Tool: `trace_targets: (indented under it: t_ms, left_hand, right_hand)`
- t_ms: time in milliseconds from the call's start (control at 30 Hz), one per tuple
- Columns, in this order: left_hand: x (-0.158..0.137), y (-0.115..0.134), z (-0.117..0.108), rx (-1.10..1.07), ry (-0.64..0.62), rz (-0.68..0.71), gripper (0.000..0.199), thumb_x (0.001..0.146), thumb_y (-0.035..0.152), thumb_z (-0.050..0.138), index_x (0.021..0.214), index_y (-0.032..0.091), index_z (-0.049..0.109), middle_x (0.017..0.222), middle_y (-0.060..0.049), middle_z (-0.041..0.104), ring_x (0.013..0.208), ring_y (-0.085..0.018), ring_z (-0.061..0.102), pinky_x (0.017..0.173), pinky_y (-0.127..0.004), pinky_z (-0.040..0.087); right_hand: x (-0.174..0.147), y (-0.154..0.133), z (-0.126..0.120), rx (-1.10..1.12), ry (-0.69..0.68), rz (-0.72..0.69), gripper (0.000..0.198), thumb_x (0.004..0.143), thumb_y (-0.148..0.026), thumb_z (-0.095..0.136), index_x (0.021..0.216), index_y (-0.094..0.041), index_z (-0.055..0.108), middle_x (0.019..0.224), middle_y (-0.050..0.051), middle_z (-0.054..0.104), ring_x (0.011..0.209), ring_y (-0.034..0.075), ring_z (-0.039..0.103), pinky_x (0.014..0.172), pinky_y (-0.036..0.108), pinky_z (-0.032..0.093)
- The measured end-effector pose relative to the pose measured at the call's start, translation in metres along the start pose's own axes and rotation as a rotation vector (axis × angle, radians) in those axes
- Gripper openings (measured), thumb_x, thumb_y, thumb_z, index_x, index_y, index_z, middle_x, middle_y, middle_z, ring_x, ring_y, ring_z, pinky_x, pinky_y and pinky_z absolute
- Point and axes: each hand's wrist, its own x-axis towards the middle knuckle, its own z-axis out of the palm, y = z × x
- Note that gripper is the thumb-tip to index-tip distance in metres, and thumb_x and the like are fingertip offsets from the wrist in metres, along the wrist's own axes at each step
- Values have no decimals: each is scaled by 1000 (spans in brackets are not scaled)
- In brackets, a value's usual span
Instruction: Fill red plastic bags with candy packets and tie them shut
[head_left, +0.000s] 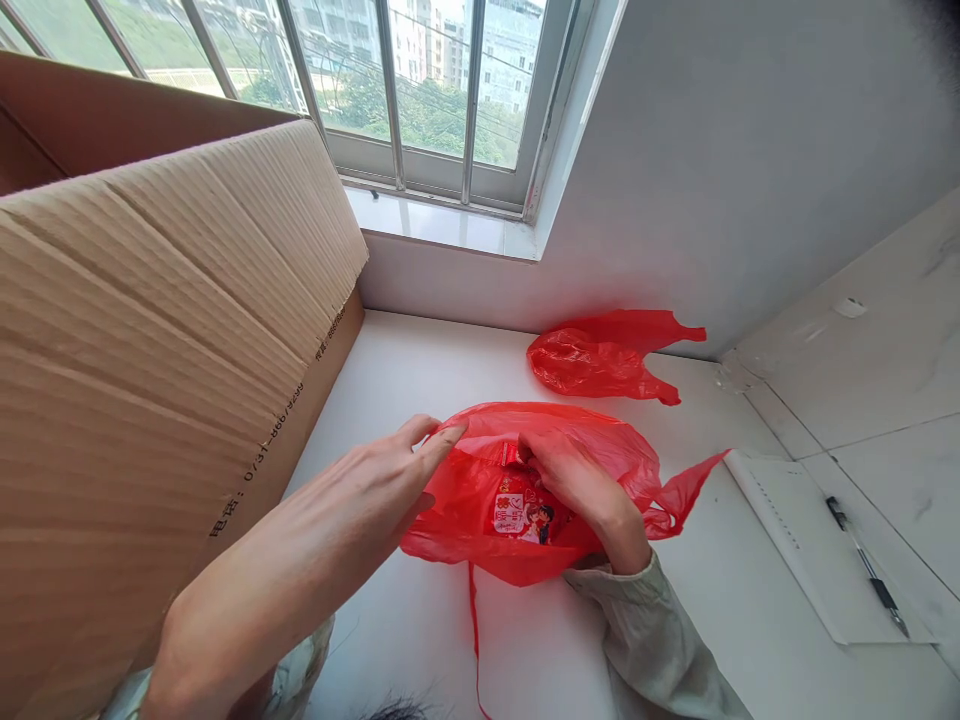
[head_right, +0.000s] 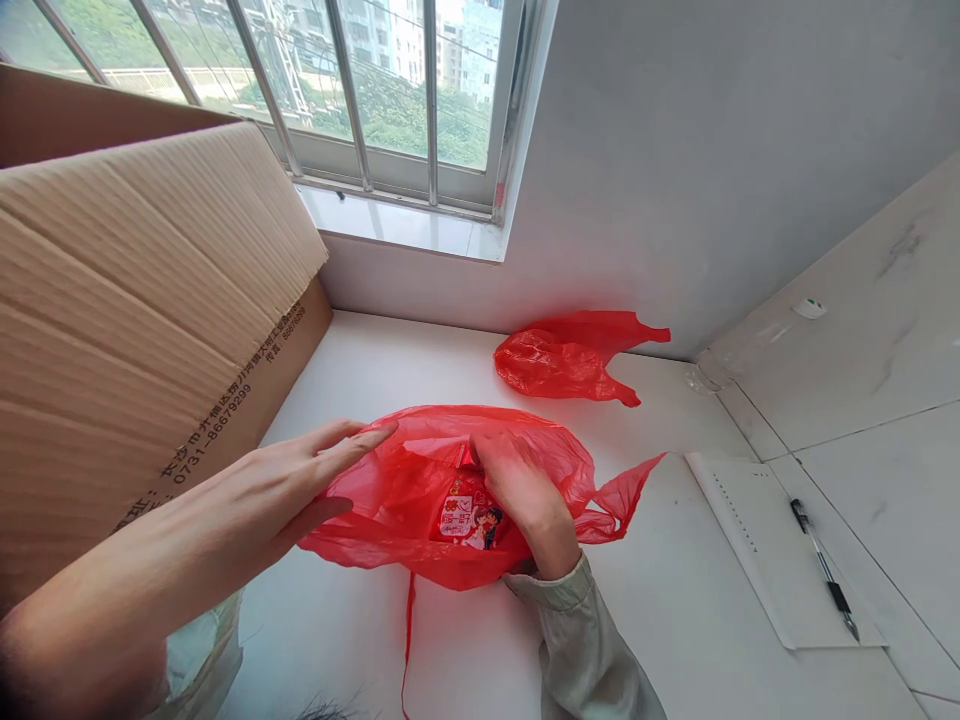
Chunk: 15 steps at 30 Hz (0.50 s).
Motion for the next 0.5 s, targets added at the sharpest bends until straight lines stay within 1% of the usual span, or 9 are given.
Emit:
trace_targets:
  t_ms: [67,167,300,367,500]
  left_hand:
    - [1,1,-1,11,-10,-8,50,96,25,45,146,33,43,131,-4,61,117,-23,60,87,-25,55]
    - [5,8,-5,27,-21,7,54,95,24,48,148,31,40,139,-6,56,121,-25,58,93,-28,53]
    - [8,15,-7,39,-19,37,60,94,21,50,151,30,35,147,-7,48,129,-28,52,101,-33,50]
    - [6,12,-5,49,-20,46,62,95,19,49,153,32,29,151,-5,43,133,-27,49,105,-35,48]
    - [4,3,0,124,-20,95,73,95,22,51,156,35,14,158,-3,33,137,-27,43,112,-39,43]
  right_hand:
    - [0,-1,-2,33,-40,10,39,88,-7,40,118,-20,61,120,9,66,106,20,61,97,35,46]
    - [3,-5,-6,66,-92,12,40,82,-3,43,112,-19,63,114,7,67,101,18,61,92,32,46]
    - [6,-16,-11,75,-116,10,35,74,3,43,91,-16,66,99,6,66,92,17,60,83,28,45]
    - [7,-21,-12,83,-120,-6,36,74,4,41,90,-17,66,99,5,64,91,15,59,82,26,44]
    - [8,-23,-13,74,-84,4,37,82,3,38,96,-20,64,102,5,62,93,15,57,83,25,43]
